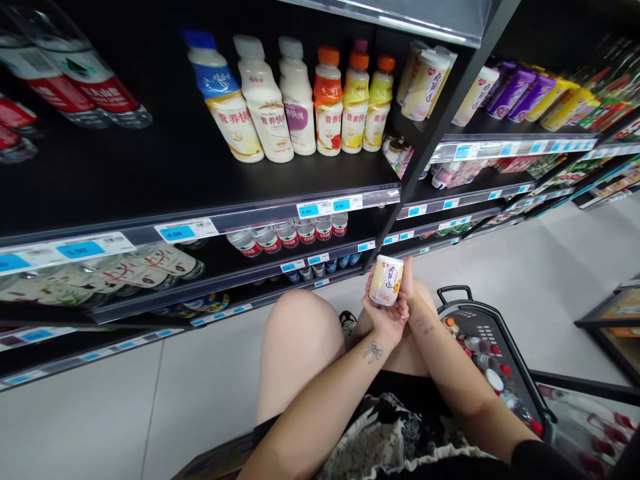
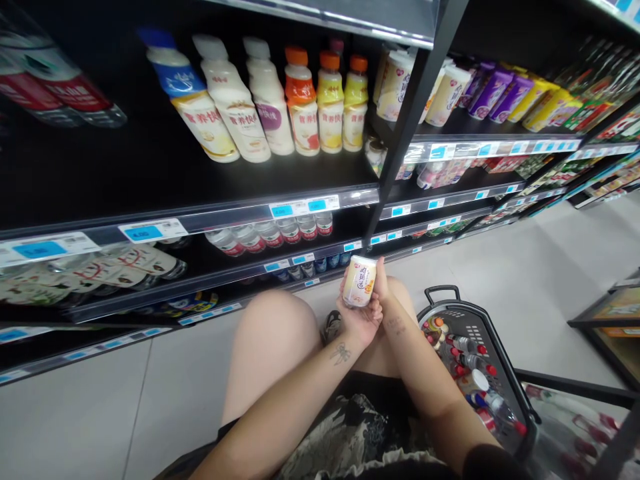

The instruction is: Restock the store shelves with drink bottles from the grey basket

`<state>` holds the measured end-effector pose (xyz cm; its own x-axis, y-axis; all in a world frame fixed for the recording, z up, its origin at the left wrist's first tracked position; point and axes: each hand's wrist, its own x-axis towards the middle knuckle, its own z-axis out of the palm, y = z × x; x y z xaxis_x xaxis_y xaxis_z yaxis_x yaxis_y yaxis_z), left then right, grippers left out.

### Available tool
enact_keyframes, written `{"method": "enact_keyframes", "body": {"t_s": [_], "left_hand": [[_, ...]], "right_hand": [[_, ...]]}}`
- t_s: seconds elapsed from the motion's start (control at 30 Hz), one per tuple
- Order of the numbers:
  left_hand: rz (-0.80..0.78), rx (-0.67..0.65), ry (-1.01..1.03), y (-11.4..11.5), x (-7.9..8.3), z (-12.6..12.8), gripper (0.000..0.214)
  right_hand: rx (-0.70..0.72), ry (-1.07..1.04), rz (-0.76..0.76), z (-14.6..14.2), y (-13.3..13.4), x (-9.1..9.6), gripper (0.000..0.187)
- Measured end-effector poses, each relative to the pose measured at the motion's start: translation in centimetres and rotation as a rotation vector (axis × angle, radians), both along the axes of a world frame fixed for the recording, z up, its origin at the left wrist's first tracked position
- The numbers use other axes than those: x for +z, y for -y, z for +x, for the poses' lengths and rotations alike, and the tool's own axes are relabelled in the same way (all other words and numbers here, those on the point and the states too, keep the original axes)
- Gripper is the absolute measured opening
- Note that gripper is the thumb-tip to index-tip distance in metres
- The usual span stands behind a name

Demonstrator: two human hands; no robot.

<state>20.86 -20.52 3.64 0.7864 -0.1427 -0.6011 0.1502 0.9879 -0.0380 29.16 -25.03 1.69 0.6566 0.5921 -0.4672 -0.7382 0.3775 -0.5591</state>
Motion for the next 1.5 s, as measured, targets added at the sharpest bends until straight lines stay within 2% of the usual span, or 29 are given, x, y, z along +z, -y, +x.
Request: {"method": "enact_keyframes", "body": {"t_s": [0.43, 0.8, 1.13, 1.33, 1.5], "left_hand": [[-0.002, 0.026, 0.011, 0.3, -0.6, 0.0, 0.073], [-0.015, 0.019, 0.003, 0.3, -0.8, -0.1, 0.073], [-0.006, 0.021, 0.014, 0.4, -1.0, -0.1, 0.073], [-0.006, 0.032, 0.033, 0.5, -1.5, -0.1, 0.064], [-0.010, 0.022, 0.007, 0.5, -1.2, -0.1, 0.066]], "right_hand": [[-0.021, 0.169, -0.040, 0.3, 0.3, -1.1, 0.099], [-0.015, 0.132, -0.099, 0.2, 0.9, -2.0, 0.100], [-0.034, 0.097, -0.048, 0.0, 0.4, -0.9, 0.098], [-0.045, 0.072, -0.062, -0.1, 0.4, -0.4, 0.098], [-0.036, 0.068, -0.081, 0.0, 0.4, -0.5, 0.099]]}}
